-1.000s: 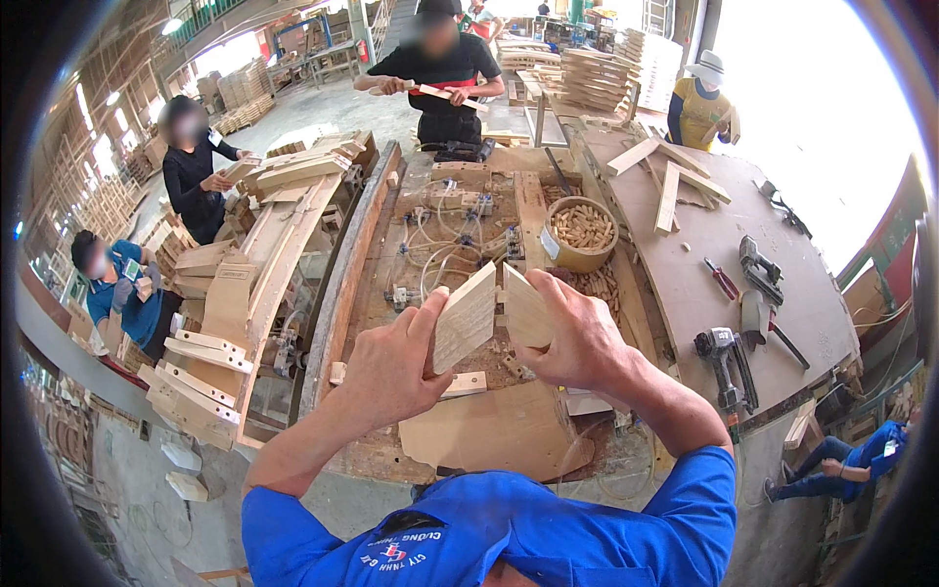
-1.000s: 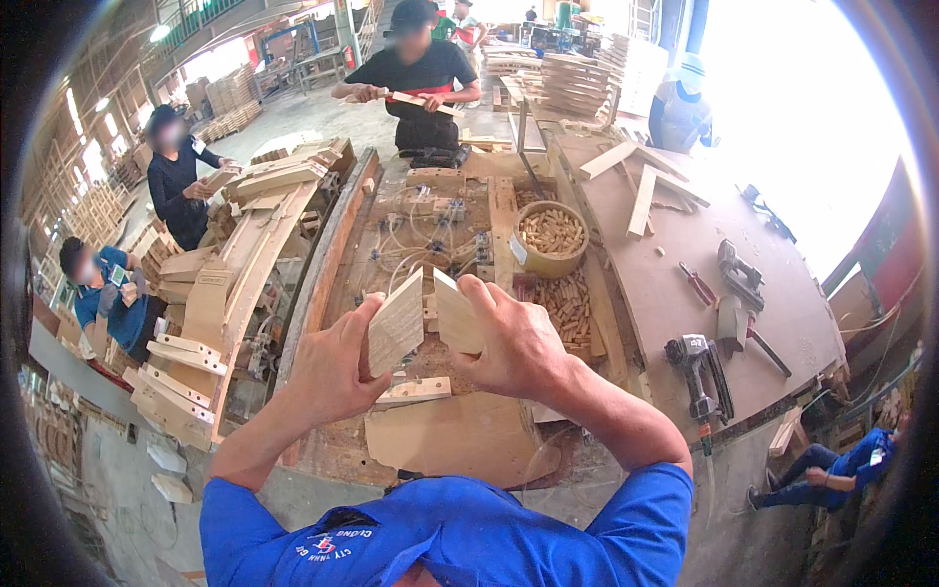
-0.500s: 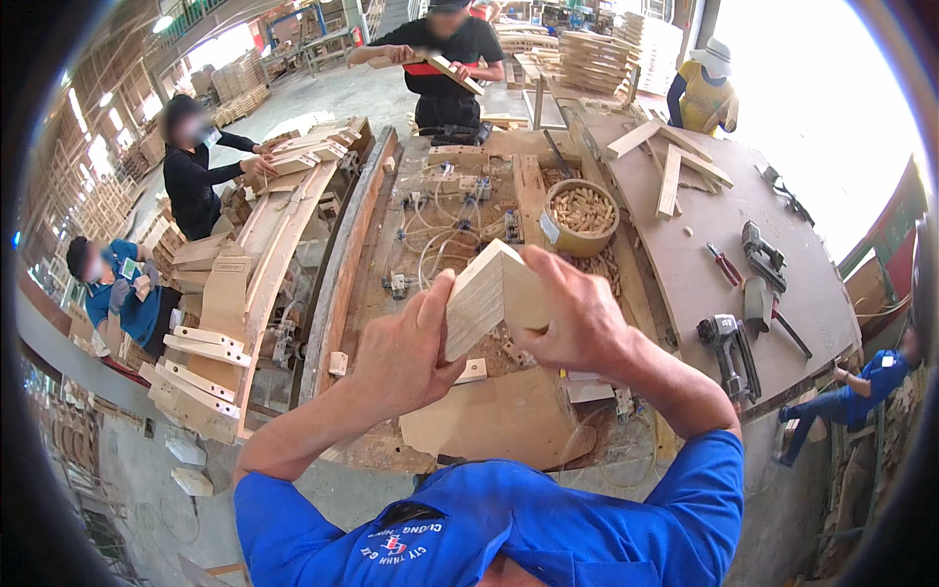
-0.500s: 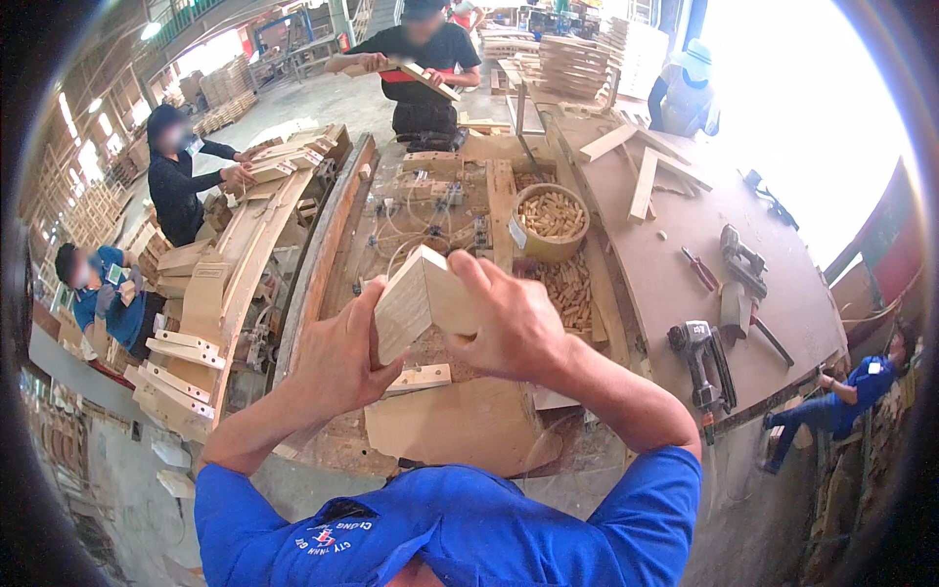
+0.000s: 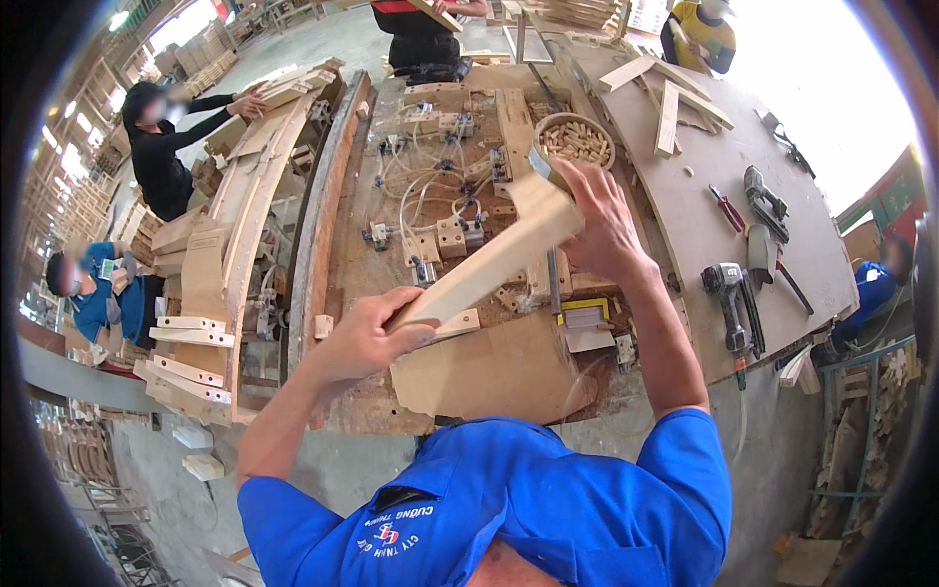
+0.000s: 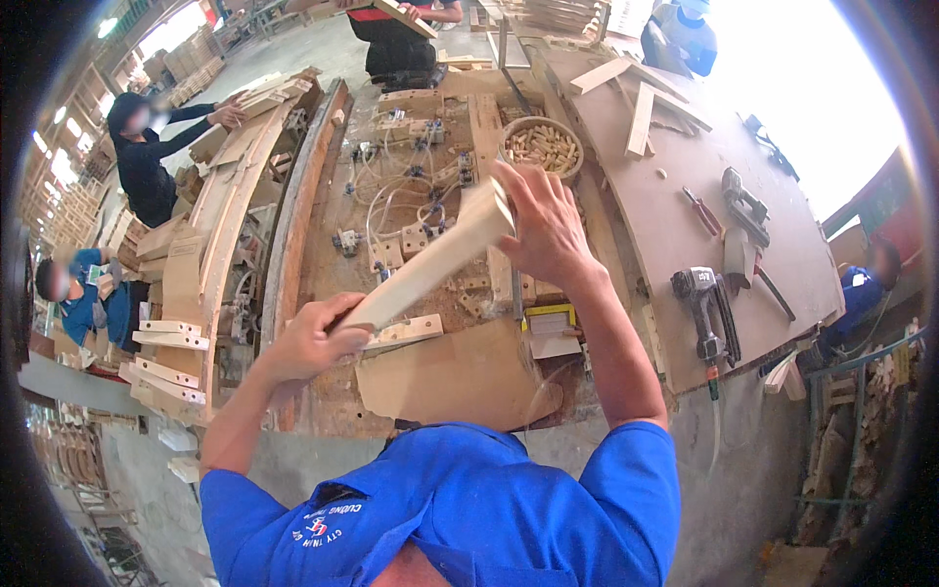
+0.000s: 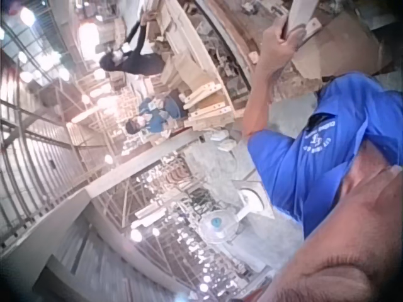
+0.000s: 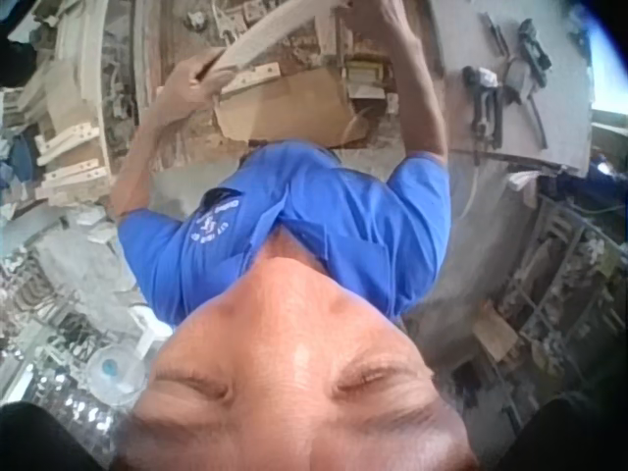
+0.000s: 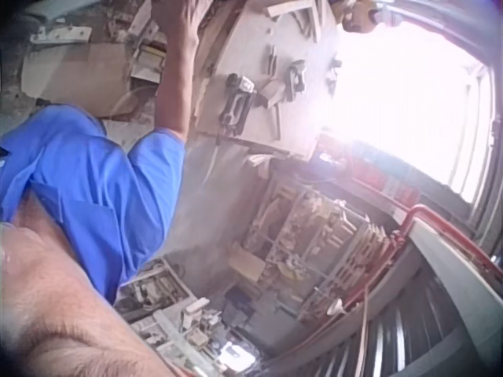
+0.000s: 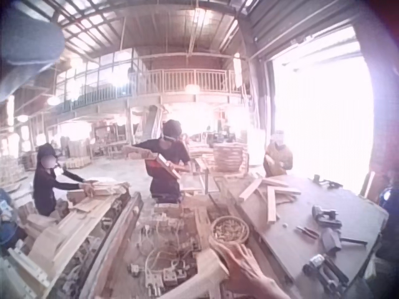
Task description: The person assembles wooden furniture components at a workbench. They insert wooden dowels into pre-drilled holes, align the pieces, and use a hammer to tap them together. They also use a pneumatic nail gun to secure the joints. The person repeats this process for multiple components.
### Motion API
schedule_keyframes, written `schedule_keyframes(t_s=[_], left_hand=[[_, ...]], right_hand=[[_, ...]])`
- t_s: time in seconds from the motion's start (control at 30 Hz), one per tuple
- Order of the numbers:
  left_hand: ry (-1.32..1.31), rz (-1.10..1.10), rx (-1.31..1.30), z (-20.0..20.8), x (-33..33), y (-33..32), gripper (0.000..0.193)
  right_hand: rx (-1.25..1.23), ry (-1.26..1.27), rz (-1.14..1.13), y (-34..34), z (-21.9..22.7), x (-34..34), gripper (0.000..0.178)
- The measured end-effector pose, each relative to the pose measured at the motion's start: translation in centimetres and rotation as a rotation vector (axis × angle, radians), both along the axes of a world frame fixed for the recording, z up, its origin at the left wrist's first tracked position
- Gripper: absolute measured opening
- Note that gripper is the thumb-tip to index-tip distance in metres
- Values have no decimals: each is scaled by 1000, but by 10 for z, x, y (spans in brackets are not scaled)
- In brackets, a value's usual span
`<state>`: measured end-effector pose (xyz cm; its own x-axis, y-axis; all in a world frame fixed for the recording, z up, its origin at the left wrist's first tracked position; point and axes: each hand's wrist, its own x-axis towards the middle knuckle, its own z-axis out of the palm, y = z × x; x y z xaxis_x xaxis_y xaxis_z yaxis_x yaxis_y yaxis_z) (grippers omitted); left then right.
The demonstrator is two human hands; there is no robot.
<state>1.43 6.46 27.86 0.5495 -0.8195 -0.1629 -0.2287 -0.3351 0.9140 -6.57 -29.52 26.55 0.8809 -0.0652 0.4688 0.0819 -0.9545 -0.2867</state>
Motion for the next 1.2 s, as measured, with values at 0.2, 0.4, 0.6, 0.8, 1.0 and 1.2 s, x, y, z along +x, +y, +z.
schedule_keyframes(t_s=[0.2,0.4,0.6,0.8,1.0,1.2], left_hand=[[-835,-85,140,-148,46,3,72],[-942,-215,265,-199,68,-10,72],[-937,-265,244,-221,85,-25,69],[-954,-281,264,-245,101,-28,70],[-1023,-255,204,-256,107,-36,70],[-1103,-175,284,-247,91,-38,73]], right_hand=[[329,512,-309,-14,-133,-20,74],[265,597,-438,7,-213,-22,62],[195,507,-411,-8,-234,-20,59],[122,532,-441,-30,-223,-21,66],[169,530,-487,-23,-231,-18,69],[140,550,-514,-21,-239,-19,70]])
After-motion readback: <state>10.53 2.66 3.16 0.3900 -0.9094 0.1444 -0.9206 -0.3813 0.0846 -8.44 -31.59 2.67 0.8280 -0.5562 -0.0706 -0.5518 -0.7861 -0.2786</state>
